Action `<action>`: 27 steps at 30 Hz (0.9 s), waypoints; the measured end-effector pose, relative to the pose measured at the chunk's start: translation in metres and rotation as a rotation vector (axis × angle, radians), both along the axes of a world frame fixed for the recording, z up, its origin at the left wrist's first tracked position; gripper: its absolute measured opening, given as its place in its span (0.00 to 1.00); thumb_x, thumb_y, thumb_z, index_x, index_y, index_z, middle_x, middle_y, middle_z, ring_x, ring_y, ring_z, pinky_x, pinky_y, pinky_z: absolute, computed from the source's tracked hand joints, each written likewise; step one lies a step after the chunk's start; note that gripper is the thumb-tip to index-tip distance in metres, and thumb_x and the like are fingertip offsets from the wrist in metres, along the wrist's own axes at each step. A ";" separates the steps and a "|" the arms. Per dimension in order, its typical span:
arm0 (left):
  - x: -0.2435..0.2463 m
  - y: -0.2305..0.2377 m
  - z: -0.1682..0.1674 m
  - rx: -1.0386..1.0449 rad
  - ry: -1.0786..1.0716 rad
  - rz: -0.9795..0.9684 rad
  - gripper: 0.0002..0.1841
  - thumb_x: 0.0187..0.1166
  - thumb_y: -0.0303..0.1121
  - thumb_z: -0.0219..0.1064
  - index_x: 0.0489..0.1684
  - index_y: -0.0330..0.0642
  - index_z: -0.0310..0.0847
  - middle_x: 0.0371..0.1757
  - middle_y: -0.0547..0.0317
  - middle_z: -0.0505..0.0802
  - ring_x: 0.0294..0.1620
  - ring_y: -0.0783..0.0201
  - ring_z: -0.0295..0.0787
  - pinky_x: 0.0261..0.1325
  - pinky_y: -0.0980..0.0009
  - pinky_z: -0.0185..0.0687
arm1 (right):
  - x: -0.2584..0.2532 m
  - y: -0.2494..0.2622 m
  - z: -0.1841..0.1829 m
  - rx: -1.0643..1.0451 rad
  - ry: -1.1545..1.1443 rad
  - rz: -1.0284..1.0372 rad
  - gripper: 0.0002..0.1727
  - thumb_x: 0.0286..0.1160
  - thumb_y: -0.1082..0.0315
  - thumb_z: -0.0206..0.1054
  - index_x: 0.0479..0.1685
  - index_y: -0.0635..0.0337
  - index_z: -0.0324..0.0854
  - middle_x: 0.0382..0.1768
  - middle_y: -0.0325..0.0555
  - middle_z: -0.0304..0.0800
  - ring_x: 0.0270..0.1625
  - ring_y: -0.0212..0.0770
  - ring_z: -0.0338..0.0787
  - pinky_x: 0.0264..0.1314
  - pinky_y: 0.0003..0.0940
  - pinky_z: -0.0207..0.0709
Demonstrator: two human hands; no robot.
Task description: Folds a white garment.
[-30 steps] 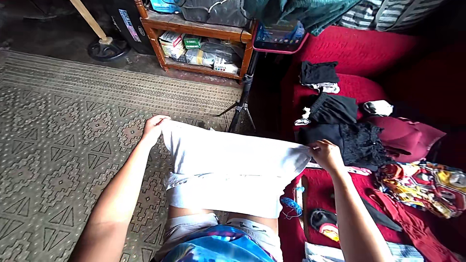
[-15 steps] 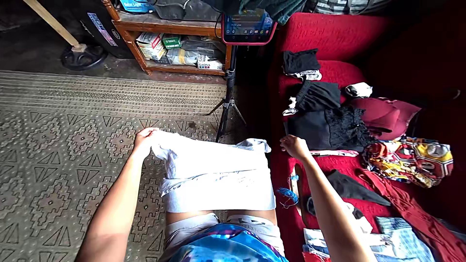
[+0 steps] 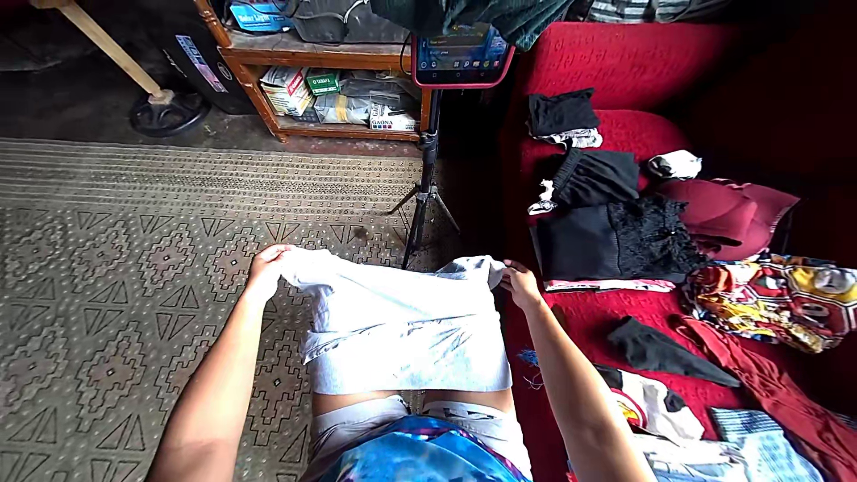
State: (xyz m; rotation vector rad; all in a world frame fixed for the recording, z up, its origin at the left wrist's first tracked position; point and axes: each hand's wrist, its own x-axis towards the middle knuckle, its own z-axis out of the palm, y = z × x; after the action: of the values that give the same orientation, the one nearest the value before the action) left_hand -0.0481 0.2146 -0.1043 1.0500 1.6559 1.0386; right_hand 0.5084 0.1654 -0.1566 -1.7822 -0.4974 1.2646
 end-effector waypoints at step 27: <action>0.026 0.012 0.017 -0.021 0.022 -0.034 0.16 0.80 0.27 0.69 0.64 0.35 0.80 0.50 0.51 0.92 0.45 0.65 0.86 0.55 0.62 0.82 | 0.078 0.018 0.115 -0.033 -0.227 0.437 0.20 0.82 0.81 0.56 0.69 0.63 0.80 0.53 0.53 0.89 0.43 0.36 0.88 0.48 0.34 0.84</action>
State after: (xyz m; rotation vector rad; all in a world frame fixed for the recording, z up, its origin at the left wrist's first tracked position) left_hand -0.0223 0.2270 -0.0869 1.0758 1.6579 0.9887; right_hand 0.5866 0.1837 -0.0419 -1.9199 -1.0450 1.3680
